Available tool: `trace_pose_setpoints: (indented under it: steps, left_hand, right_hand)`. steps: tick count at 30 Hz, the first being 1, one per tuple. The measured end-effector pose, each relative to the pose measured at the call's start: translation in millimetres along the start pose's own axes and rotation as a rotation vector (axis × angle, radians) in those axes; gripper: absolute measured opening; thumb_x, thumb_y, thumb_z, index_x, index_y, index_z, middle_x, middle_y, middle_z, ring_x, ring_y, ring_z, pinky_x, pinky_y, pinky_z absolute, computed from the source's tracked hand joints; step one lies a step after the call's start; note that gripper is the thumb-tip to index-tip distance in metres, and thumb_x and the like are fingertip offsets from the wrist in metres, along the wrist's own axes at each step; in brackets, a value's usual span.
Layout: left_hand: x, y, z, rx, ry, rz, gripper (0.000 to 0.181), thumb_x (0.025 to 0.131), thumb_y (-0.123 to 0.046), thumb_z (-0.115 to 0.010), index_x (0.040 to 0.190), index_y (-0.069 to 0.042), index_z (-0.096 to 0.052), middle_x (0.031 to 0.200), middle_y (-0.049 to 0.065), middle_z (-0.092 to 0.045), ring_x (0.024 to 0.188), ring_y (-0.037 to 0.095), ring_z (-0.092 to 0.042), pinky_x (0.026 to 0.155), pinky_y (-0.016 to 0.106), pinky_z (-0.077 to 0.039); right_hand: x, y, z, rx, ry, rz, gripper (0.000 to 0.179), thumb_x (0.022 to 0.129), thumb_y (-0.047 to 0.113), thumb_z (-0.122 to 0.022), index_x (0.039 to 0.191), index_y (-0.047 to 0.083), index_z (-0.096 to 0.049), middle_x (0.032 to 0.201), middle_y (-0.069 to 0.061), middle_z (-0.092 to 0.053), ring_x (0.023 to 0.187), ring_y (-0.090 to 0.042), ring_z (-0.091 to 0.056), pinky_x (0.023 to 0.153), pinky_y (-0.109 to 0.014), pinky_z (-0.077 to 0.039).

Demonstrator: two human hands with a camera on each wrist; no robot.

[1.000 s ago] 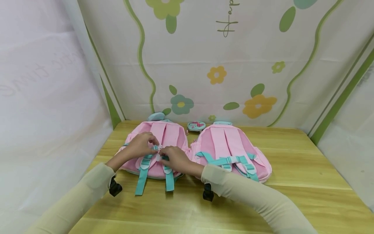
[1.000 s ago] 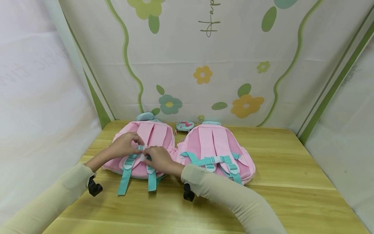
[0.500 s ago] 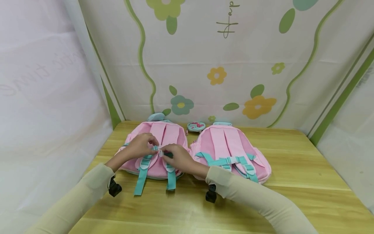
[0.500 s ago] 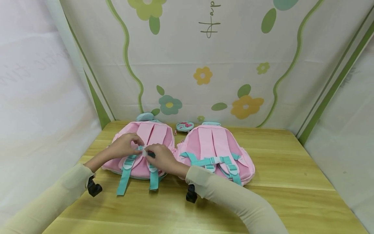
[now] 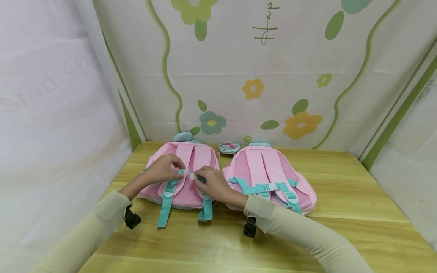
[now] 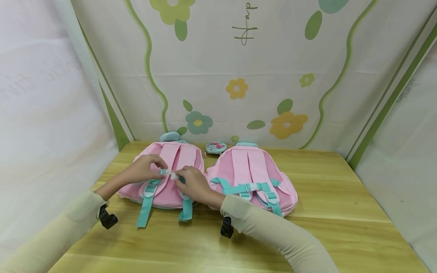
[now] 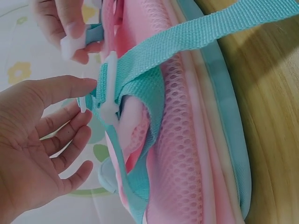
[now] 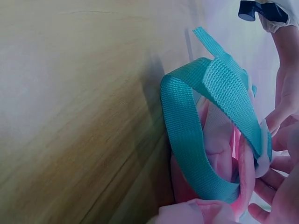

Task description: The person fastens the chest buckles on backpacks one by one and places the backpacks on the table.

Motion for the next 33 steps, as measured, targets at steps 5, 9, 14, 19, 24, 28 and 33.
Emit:
trace_pose_setpoints:
  steps: [5, 9, 14, 19, 24, 28, 33]
  left_hand:
    - [-2.6, -2.3, 7.0, -0.022, -0.004, -0.017, 0.019, 0.081, -0.013, -0.083, 0.098, -0.009, -0.076, 0.093, 0.001, -0.073, 0.091, 0.02, -0.065, 0.083, 0.042, -0.055]
    - [-3.0, -1.5, 8.7, -0.04, 0.009, -0.011, 0.018, 0.082, -0.012, -0.082, 0.098, -0.008, -0.075, 0.092, 0.001, -0.073, 0.093, 0.021, -0.064, 0.085, 0.046, -0.056]
    - [-3.5, -1.8, 8.8, -0.068, 0.033, 0.007, 0.018, 0.083, -0.011, -0.081, 0.099, -0.008, -0.075, 0.093, 0.002, -0.073, 0.095, 0.023, -0.064, 0.088, 0.051, -0.056]
    - [-4.8, -5.1, 8.6, -0.077, 0.052, -0.01, 0.018, 0.084, -0.011, -0.081, 0.1, -0.007, -0.076, 0.095, 0.002, -0.075, 0.096, 0.024, -0.065, 0.088, 0.052, -0.056]
    - [-5.3, -8.3, 7.6, -0.084, 0.068, -0.036, 0.017, 0.084, -0.011, -0.08, 0.1, -0.008, -0.076, 0.097, 0.003, -0.076, 0.096, 0.024, -0.066, 0.088, 0.052, -0.057]
    - [-5.9, -7.4, 6.9, -0.088, 0.079, -0.038, 0.017, 0.085, -0.011, -0.08, 0.101, -0.008, -0.076, 0.098, 0.003, -0.076, 0.096, 0.023, -0.067, 0.089, 0.052, -0.057]
    - [-6.6, -5.3, 6.8, -0.088, 0.085, -0.032, 0.017, 0.085, -0.011, -0.08, 0.101, -0.008, -0.076, 0.098, 0.003, -0.076, 0.096, 0.023, -0.066, 0.089, 0.052, -0.057]
  right_hand:
    - [0.0, -0.4, -1.2, -0.024, 0.01, -0.012, 0.027, 0.101, 0.02, -0.063, 0.12, 0.006, -0.074, 0.109, -0.007, -0.071, 0.099, -0.018, -0.064, 0.085, -0.032, -0.056]
    - [0.6, 0.1, -1.4, -0.048, 0.002, -0.01, 0.028, 0.1, 0.021, -0.063, 0.121, 0.005, -0.074, 0.109, -0.008, -0.071, 0.099, -0.019, -0.064, 0.085, -0.033, -0.056]
    - [2.5, -0.4, -3.4, -0.058, 0.001, -0.011, 0.029, 0.101, 0.023, -0.064, 0.121, 0.004, -0.074, 0.109, -0.008, -0.072, 0.1, -0.019, -0.064, 0.085, -0.032, -0.056]
    - [4.4, -0.2, -5.3, -0.066, -0.006, -0.006, 0.029, 0.1, 0.021, -0.065, 0.121, 0.003, -0.074, 0.109, -0.009, -0.072, 0.1, -0.021, -0.064, 0.085, -0.033, -0.056]
    - [5.4, 1.0, -6.8, -0.071, -0.008, 0.0, 0.029, 0.1, 0.02, -0.066, 0.122, 0.003, -0.073, 0.109, -0.01, -0.073, 0.102, -0.022, -0.065, 0.087, -0.035, -0.056]
    - [5.6, 1.7, -7.2, -0.059, -0.004, -0.008, 0.029, 0.1, 0.02, -0.067, 0.122, 0.002, -0.073, 0.109, -0.01, -0.073, 0.102, -0.022, -0.065, 0.087, -0.035, -0.056]
    - [5.4, 2.3, -6.9, -0.047, -0.008, -0.013, 0.029, 0.1, 0.02, -0.066, 0.122, 0.002, -0.073, 0.108, -0.01, -0.073, 0.101, -0.022, -0.065, 0.086, -0.036, -0.056]
Point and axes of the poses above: each hand's wrist, its own x-axis towards the middle knuckle, its own z-axis out of the back of the hand, y = z × x, the point moved 9 cm from there along x, towards the middle knuckle
